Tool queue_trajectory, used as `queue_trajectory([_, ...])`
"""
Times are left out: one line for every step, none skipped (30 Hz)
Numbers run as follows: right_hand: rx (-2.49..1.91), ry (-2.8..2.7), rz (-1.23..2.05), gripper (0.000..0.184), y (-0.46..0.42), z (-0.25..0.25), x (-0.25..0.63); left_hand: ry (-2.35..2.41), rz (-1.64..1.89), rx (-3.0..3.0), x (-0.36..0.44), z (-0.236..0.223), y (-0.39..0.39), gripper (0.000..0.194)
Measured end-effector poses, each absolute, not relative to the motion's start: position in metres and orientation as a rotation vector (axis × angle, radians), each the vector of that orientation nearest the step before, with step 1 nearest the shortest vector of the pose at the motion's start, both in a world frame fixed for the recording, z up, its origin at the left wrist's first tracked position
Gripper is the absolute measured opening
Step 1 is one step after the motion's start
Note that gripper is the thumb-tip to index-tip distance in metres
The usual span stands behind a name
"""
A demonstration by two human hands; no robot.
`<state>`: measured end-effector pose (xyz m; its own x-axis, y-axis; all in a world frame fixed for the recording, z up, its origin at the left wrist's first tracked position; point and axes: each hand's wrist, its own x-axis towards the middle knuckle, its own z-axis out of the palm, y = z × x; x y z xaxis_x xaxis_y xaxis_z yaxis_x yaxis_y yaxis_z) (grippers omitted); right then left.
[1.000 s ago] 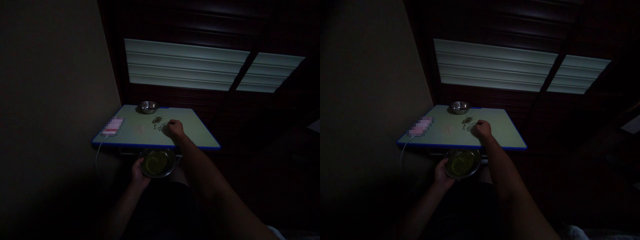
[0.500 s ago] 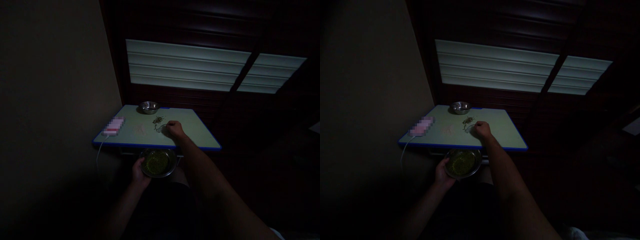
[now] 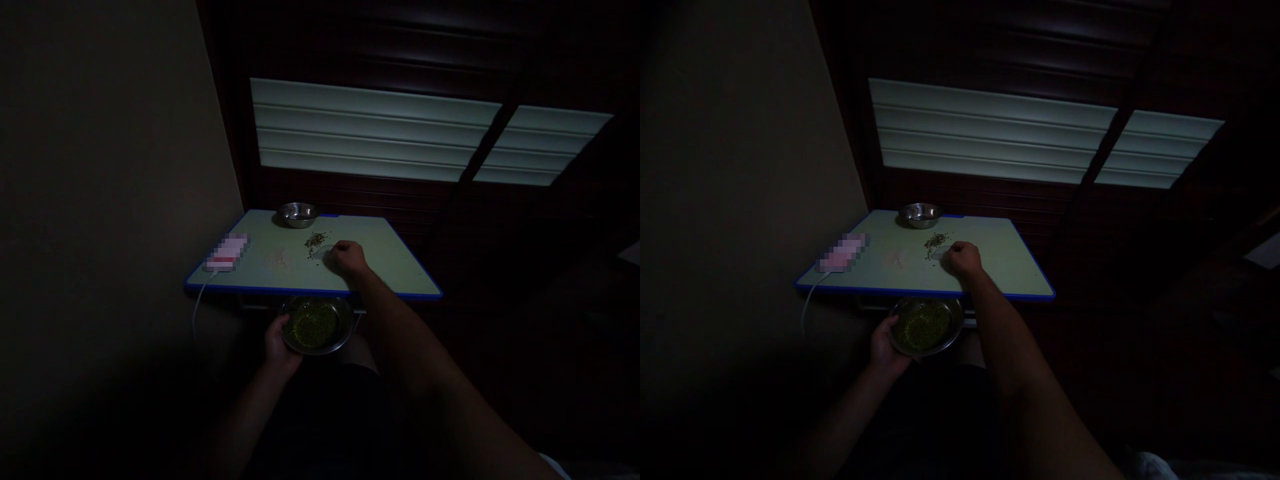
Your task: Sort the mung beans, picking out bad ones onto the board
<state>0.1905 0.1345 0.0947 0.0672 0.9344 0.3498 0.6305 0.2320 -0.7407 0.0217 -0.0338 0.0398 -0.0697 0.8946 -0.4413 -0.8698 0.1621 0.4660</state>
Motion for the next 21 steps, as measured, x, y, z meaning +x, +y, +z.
queue_trajectory([-1.483, -1.649, 0.436, 0.016, 0.1344, 0.0948, 0.1905, 0.760, 1.453, 0.041, 0.0216, 0.0397, -0.0338, 0.025])
queue_trajectory([-1.477, -1.650, 0.433, 0.016, 0.1345, 0.0948, 0.1906, 0.760, 1.452, 0.038, 0.0215, 0.0394, -0.0338, 0.024])
queue_trajectory([-1.463, -1.652, 0.438, 0.016, 0.1347, 0.0947, 0.1905, 0.764, 1.450, 0.031, 0.0213, 0.0390, -0.0337, 0.023])
queue_trajectory([-1.443, -1.655, 0.452, 0.016, 0.1350, 0.0944, 0.1905, 0.768, 1.446, 0.026, 0.0211, 0.0385, -0.0336, 0.022])
queue_trajectory([-1.423, -1.655, 0.470, 0.016, 0.1353, 0.0939, 0.1904, 0.771, 1.446, 0.022, 0.0209, 0.0380, -0.0336, 0.023])
queue_trajectory([-1.405, -1.658, 0.489, 0.015, 0.1358, 0.0934, 0.1903, 0.773, 1.450, 0.018, 0.0207, 0.0374, -0.0335, 0.024])
queue_trajectory([-1.390, -1.661, 0.508, 0.015, 0.1362, 0.0929, 0.1902, 0.772, 1.454, 0.017, 0.0205, 0.0370, -0.0335, 0.025])
queue_trajectory([-1.381, -1.661, 0.526, 0.015, 0.1365, 0.0924, 0.1901, 0.767, 1.456, 0.018, 0.0203, 0.0367, -0.0334, 0.027])
queue_trajectory([-1.375, -1.660, 0.541, 0.014, 0.1367, 0.0920, 0.1899, 0.762, 1.457, 0.021, 0.0200, 0.0365, -0.0334, 0.027])
queue_trajectory([-1.369, -1.657, 0.553, 0.014, 0.1369, 0.0917, 0.1898, 0.759, 1.458, 0.023, 0.0198, 0.0366, -0.0334, 0.027])
queue_trajectory([-1.361, -1.652, 0.563, 0.014, 0.1370, 0.0914, 0.1897, 0.758, 1.457, 0.023, 0.0195, 0.0368, -0.0334, 0.026])
queue_trajectory([-1.353, -1.643, 0.574, 0.014, 0.1371, 0.0913, 0.1895, 0.757, 1.452, 0.024, 0.0192, 0.0371, -0.0334, 0.025])
queue_trajectory([-1.345, -1.634, 0.584, 0.014, 0.1372, 0.0911, 0.1894, 0.756, 1.448, 0.024, 0.0190, 0.0376, -0.0333, 0.024])
queue_trajectory([-1.336, -1.631, 0.592, 0.014, 0.1372, 0.0909, 0.1893, 0.757, 1.447, 0.023, 0.0188, 0.0381, -0.0334, 0.023])
queue_trajectory([-1.328, -1.631, 0.596, 0.014, 0.1373, 0.0907, 0.1892, 0.758, 1.449, 0.021, 0.0187, 0.0387, -0.0334, 0.023])
queue_trajectory([-1.320, -1.636, 0.596, 0.014, 0.1372, 0.0905, 0.1891, 0.759, 1.452, 0.021, 0.0188, 0.0393, -0.0336, 0.024])
queue_trajectory([-1.313, -1.643, 0.594, 0.014, 0.1371, 0.0904, 0.1890, 0.765, 1.453, 0.020, 0.0189, 0.0400, -0.0337, 0.024])
queue_trajectory([-1.306, -1.651, 0.595, 0.014, 0.1369, 0.0903, 0.1889, 0.773, 1.452, 0.018, 0.0190, 0.0406, -0.0339, 0.025])
queue_trajectory([-1.302, -1.650, 0.602, 0.014, 0.1367, 0.0904, 0.1887, 0.780, 1.452, 0.016, 0.0193, 0.0411, -0.0342, 0.025])
queue_trajectory([-1.301, -1.643, 0.616, 0.014, 0.1364, 0.0907, 0.1885, 0.785, 1.453, 0.014, 0.0195, 0.0416, -0.0344, 0.025])
queue_trajectory([-1.300, -1.633, 0.632, 0.014, 0.1361, 0.0910, 0.1884, 0.788, 1.454, 0.014, 0.0197, 0.0419, -0.0347, 0.026])
